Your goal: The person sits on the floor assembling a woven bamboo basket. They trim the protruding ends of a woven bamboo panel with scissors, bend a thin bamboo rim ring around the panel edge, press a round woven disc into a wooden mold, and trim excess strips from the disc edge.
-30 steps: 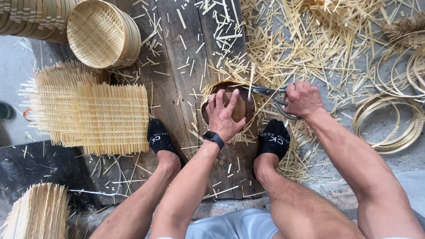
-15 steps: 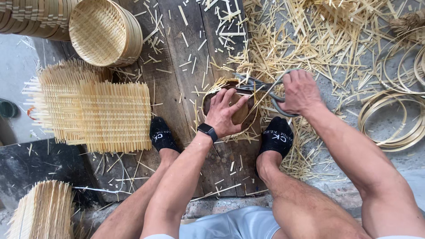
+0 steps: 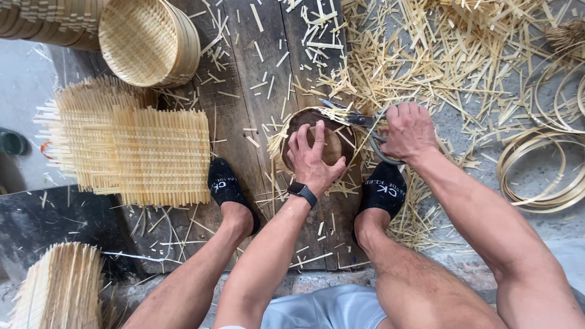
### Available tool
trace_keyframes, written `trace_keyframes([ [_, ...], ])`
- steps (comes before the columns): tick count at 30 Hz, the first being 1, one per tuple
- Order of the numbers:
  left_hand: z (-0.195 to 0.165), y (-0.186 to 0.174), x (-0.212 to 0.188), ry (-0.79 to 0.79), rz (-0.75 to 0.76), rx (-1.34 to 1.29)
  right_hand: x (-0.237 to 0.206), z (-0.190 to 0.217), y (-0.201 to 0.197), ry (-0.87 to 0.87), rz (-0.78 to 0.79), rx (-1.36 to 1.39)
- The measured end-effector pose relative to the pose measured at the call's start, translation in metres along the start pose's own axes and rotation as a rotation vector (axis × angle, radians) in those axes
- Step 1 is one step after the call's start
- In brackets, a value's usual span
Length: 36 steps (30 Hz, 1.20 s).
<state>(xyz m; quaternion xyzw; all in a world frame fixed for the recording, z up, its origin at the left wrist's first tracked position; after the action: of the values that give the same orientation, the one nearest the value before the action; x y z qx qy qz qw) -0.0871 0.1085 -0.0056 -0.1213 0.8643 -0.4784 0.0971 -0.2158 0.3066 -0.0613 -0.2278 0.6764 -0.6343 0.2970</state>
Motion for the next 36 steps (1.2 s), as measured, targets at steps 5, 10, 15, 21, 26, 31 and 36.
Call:
trace_keyframes([
  [5,0.004,-0.007,0.008,0.165,0.107,-0.012,0.0,-0.01,0.018,-0.001,0.236,-0.004],
  [10,0.004,-0.011,0.015,0.276,0.25,-0.046,0.01,0.004,-0.009,-0.059,-0.171,-0.079],
  [15,0.004,-0.014,0.017,0.409,0.38,-0.035,0.007,-0.002,0.014,-0.043,0.169,-0.013],
  [21,0.001,-0.014,0.02,0.432,0.398,-0.024,0.007,0.014,-0.008,-0.084,-0.199,-0.074],
  [26,-0.007,-0.012,0.015,0.522,0.458,0.126,0.011,0.0,0.007,-0.046,0.138,-0.017],
  [31,0.002,-0.016,0.005,-0.099,0.067,-0.063,0.011,-0.008,-0.01,-0.096,-0.049,-0.056],
  [36,0.011,-0.003,0.002,-0.091,0.112,-0.033,0.013,0.001,0.011,-0.058,0.054,-0.122],
])
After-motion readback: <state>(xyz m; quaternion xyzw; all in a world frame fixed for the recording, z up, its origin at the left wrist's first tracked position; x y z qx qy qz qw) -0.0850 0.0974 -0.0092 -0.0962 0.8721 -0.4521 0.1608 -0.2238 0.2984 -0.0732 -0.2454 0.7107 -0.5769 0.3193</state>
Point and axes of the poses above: each hand's wrist, its own x-axis towards the middle knuckle, its own y-axis out of the palm, z = x × y, the point moved 7 cm from there along x, towards the middle knuckle
